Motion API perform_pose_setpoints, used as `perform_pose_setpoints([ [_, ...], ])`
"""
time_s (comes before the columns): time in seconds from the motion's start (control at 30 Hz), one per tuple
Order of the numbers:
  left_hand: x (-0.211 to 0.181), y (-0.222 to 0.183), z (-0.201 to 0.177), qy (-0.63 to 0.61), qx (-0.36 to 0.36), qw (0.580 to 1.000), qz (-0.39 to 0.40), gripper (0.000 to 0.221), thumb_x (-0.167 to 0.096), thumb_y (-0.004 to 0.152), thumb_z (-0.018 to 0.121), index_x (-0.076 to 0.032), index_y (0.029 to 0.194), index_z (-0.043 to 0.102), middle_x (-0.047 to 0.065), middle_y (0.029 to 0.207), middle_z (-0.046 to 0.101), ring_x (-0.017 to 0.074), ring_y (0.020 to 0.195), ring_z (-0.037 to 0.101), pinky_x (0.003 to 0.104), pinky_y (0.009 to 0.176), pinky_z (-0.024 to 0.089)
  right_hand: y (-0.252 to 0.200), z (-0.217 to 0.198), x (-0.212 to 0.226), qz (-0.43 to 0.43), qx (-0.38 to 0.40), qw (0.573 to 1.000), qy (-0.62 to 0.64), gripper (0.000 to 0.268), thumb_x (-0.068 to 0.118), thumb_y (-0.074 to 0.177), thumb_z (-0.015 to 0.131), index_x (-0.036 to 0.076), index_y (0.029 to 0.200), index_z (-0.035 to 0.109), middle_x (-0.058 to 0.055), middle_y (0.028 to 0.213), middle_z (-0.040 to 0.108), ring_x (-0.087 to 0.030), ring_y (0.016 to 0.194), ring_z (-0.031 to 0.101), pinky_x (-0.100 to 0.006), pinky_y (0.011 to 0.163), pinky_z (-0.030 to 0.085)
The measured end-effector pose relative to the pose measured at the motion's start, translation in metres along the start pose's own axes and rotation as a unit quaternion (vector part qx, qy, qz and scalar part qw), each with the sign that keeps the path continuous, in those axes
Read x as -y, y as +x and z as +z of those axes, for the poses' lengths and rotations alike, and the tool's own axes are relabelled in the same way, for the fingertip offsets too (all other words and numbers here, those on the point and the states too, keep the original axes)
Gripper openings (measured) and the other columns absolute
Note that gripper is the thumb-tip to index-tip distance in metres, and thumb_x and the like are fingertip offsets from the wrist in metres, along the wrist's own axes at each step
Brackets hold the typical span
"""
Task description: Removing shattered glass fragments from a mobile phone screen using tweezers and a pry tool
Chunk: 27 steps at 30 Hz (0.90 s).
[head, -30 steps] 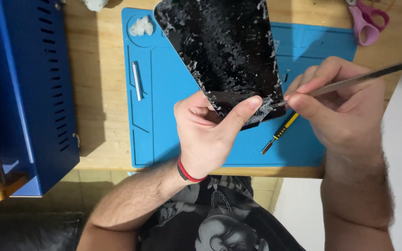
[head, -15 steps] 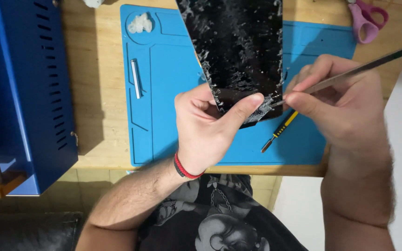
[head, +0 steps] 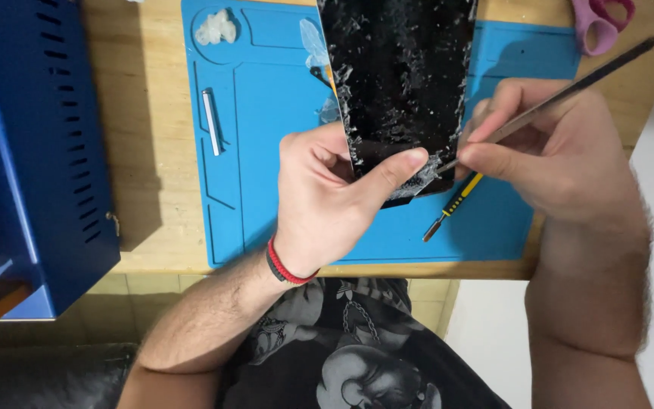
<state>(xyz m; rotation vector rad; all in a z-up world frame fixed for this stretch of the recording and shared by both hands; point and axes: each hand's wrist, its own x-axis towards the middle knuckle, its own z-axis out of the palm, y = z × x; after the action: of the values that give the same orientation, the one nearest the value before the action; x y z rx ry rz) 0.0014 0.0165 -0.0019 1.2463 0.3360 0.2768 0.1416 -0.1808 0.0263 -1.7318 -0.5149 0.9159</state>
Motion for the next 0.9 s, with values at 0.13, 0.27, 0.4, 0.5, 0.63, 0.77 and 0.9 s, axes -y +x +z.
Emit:
perform_pose_setpoints([
  [0.13,0.001,0.002,-0.003,0.019,0.013,1.000,-0.004,0.021,-0.012,0.099,0.084,-0.010,0.084,0.070,-0.008,0.082,0.068,0.0004,0.081,0.053,0.024,0.066,0.049,0.001,-0.004,-0.006,0.025,0.004,0.999,0.021,0.017,0.003,0.098,0.078,0.004,0.093,0.062,-0.015,0.089,0.073,-0.018,0.081,0.073,-0.025,0.076,0.061],
  [0.27,0.003,0.002,-0.005,0.017,0.042,0.999,-0.015,0.009,-0.013,0.102,0.082,-0.007,0.097,0.078,-0.004,0.093,0.077,0.0018,0.087,0.063,0.024,0.071,0.057,0.002,-0.009,-0.011,0.046,0.020,0.999,0.002,0.017,0.004,0.096,0.080,0.004,0.094,0.062,-0.014,0.089,0.074,-0.020,0.082,0.080,-0.028,0.076,0.067],
  [0.4,0.003,0.004,-0.006,0.036,0.058,0.998,-0.012,0.015,-0.013,0.102,0.081,-0.008,0.090,0.074,-0.008,0.086,0.071,0.0006,0.083,0.055,0.024,0.067,0.051,0.003,-0.010,-0.010,0.055,0.026,0.998,-0.003,0.018,0.003,0.095,0.081,0.004,0.093,0.063,-0.011,0.088,0.075,-0.021,0.081,0.083,-0.028,0.075,0.070],
  [0.5,0.004,0.007,-0.008,0.023,0.083,0.996,-0.006,0.015,-0.014,0.104,0.080,-0.008,0.091,0.073,-0.005,0.089,0.073,0.0020,0.085,0.060,0.025,0.071,0.054,0.006,-0.013,-0.009,0.065,0.046,0.997,-0.011,0.018,0.002,0.095,0.081,0.004,0.091,0.063,-0.010,0.087,0.074,-0.021,0.080,0.084,-0.027,0.074,0.069],
  [0.63,0.003,0.005,-0.006,0.024,0.081,0.996,-0.008,0.028,-0.015,0.102,0.079,-0.012,0.081,0.062,-0.008,0.079,0.063,0.0033,0.077,0.053,0.024,0.066,0.046,0.007,-0.013,-0.011,0.060,0.051,0.997,0.018,0.017,0.006,0.095,0.081,0.006,0.092,0.064,-0.012,0.087,0.078,-0.018,0.078,0.082,-0.027,0.074,0.069],
  [0.77,0.003,0.002,-0.001,0.027,0.015,0.999,-0.019,0.043,-0.014,0.098,0.082,-0.017,0.072,0.048,-0.011,0.071,0.049,0.0037,0.071,0.042,0.026,0.062,0.037,0.009,-0.009,-0.009,0.043,0.027,0.998,0.038,0.015,0.008,0.098,0.079,0.008,0.094,0.065,-0.010,0.085,0.074,-0.017,0.079,0.080,-0.026,0.074,0.069],
  [0.9,0.014,-0.005,0.003,0.013,-0.057,0.997,-0.052,0.027,-0.014,0.096,0.086,-0.016,0.079,0.064,-0.012,0.079,0.066,-0.0006,0.080,0.053,0.023,0.068,0.049,0.006,-0.005,-0.005,-0.003,-0.006,1.000,0.007,0.014,0.008,0.100,0.079,0.004,0.098,0.065,-0.012,0.094,0.077,-0.017,0.083,0.079,-0.026,0.078,0.070],
])
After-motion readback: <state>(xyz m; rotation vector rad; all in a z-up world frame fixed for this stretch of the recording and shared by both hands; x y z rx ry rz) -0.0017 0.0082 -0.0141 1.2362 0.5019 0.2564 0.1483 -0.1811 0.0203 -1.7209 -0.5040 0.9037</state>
